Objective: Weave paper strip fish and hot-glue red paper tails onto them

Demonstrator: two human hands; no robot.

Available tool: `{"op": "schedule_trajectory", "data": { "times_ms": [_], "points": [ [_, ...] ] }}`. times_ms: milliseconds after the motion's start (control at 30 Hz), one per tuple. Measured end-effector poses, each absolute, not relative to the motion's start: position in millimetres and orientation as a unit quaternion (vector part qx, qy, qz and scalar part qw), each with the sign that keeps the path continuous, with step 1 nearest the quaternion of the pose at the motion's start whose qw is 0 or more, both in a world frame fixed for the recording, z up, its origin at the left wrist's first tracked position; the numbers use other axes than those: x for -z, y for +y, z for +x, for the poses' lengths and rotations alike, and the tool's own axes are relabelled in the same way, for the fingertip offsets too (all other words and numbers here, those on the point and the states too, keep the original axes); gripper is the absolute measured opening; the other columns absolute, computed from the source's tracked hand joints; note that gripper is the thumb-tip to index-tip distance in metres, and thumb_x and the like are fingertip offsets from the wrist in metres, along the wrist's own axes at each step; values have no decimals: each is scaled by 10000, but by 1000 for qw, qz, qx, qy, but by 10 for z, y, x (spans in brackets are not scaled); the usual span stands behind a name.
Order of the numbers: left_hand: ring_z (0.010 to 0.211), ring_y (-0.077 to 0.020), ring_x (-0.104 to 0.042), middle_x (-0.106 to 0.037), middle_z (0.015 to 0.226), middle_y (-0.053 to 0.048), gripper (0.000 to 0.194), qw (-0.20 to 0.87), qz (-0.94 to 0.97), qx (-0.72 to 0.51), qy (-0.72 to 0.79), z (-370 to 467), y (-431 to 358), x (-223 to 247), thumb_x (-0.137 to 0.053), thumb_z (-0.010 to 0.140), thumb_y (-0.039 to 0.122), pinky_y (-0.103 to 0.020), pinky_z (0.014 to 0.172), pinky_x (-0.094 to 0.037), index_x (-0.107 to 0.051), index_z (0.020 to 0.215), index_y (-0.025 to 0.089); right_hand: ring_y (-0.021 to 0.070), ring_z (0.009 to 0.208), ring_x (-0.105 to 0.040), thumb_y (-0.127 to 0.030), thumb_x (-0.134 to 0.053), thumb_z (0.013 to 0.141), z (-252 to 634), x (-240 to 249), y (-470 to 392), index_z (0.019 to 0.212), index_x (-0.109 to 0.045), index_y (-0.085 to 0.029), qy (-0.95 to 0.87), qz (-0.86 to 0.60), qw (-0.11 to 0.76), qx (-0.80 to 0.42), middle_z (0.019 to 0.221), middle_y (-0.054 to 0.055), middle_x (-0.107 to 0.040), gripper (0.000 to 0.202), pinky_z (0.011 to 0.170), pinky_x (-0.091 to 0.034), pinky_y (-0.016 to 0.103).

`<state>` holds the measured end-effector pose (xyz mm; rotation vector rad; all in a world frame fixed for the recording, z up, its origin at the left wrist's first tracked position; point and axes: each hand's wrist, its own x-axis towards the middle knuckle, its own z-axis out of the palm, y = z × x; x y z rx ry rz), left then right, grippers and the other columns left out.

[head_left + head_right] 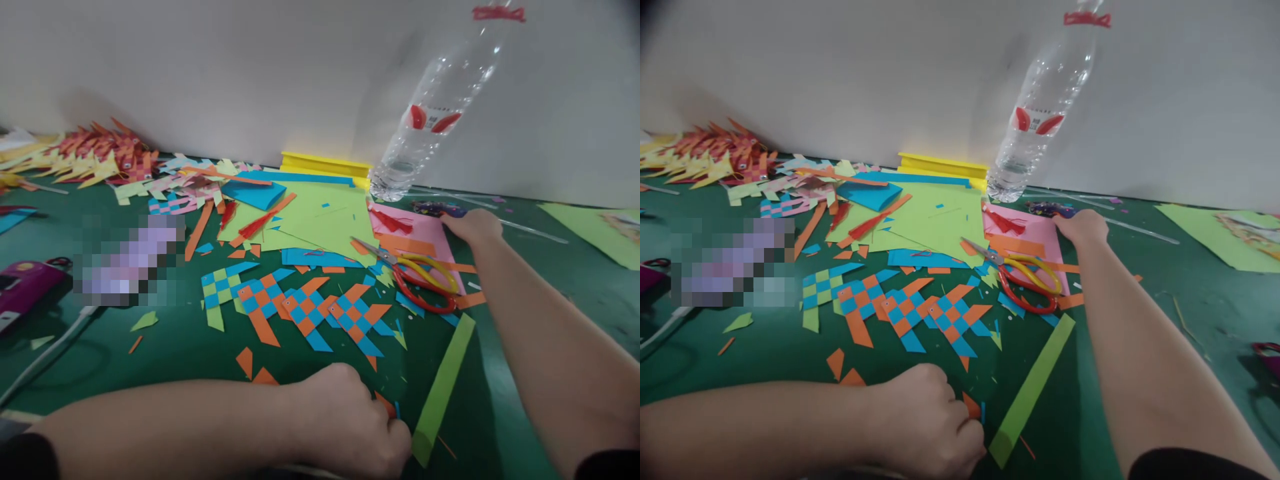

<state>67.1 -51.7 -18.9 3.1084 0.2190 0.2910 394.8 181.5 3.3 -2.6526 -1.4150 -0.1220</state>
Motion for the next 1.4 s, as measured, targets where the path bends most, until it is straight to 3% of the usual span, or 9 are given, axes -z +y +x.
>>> {"op": "schedule_trajectory", "data": {
  "times_ms": [100, 167, 333, 467, 667, 800, 1033, 1400],
  "points": [
    [386, -138, -534, -544, 515, 24, 206, 11, 992, -98, 79, 681, -503, 191, -497, 875, 241, -280, 299, -225, -512, 680, 176, 377, 1058, -592, -441, -577, 841, 3895, -76, 1741, 1080, -626, 67, -449, -889, 80, 38, 1100, 340, -611, 564, 828, -443, 425],
    [387, -145, -546, -548, 510, 18, 218, 24, 992, -96, 84, 689, -493, 196, -501, 878, 253, -281, 293, -225, -523, 677, 172, 387, 1032, -596, -436, -570, 823, 3852, -99, 1670, 1103, -619, 68, -447, -888, 98, 43, 1090, 349, -614, 579, 790, -426, 420],
    [386, -165, -568, -564, 491, 17, 202, 41, 990, -86, 103, 692, -474, 213, -506, 868, 228, -266, 288, -234, -533, 678, 165, 334, 881, -610, -464, -557, 794, 3735, -172, 1457, 1048, -640, -24, -461, -873, 150, 51, 937, 259, -655, 515, 724, -413, 401],
    [420, -176, -593, -602, 515, 17, 159, 65, 987, -93, 116, 676, -468, 230, -542, 845, 249, -277, 289, -264, -549, 711, 164, 291, 887, -593, -483, -599, 761, 3587, -279, 1274, 1093, -606, -97, -489, -849, 192, 64, 955, 187, -648, 509, 807, -424, 400],
    [433, -176, -607, -613, 508, 21, 185, 83, 984, -81, 138, 671, -452, 195, -500, 865, 259, -254, 308, -289, -549, 709, 173, 291, 1018, -584, -491, -618, 749, 3209, -455, 1024, 1173, -546, -130, -524, -818, 227, 74, 1089, 162, -639, 561, 922, -424, 408],
    [426, -172, -606, -591, 479, 24, 207, 68, 984, -99, 131, 679, -451, 212, -503, 861, 260, -241, 313, -279, -540, 678, 171, 321, 1013, -595, -448, -637, 729, 2869, -465, 870, 1127, -546, -134, -583, -766, 260, 77, 1071, 161, -651, 516, 909, -436, 450],
    [401, -171, -590, -583, 477, 34, 194, 49, 986, -116, 112, 665, -442, 268, -537, 836, 274, -280, 287, -228, -527, 668, 178, 339, 1130, -551, -489, -589, 808, 2405, -242, 719, 1211, -504, -208, -717, -647, 246, 78, 1188, 147, -612, 498, 936, -445, 484],
    [398, -148, -566, -569, 475, 31, 214, 38, 987, -118, 104, 654, -444, 299, -519, 852, 269, -250, 315, -255, -513, 657, 182, 322, 1172, -508, -502, -451, 894, 2797, -86, 814, 1309, -401, -153, -722, -620, 267, 151, 1189, 181, -550, 545, 998, -398, 475]
  ]
}}
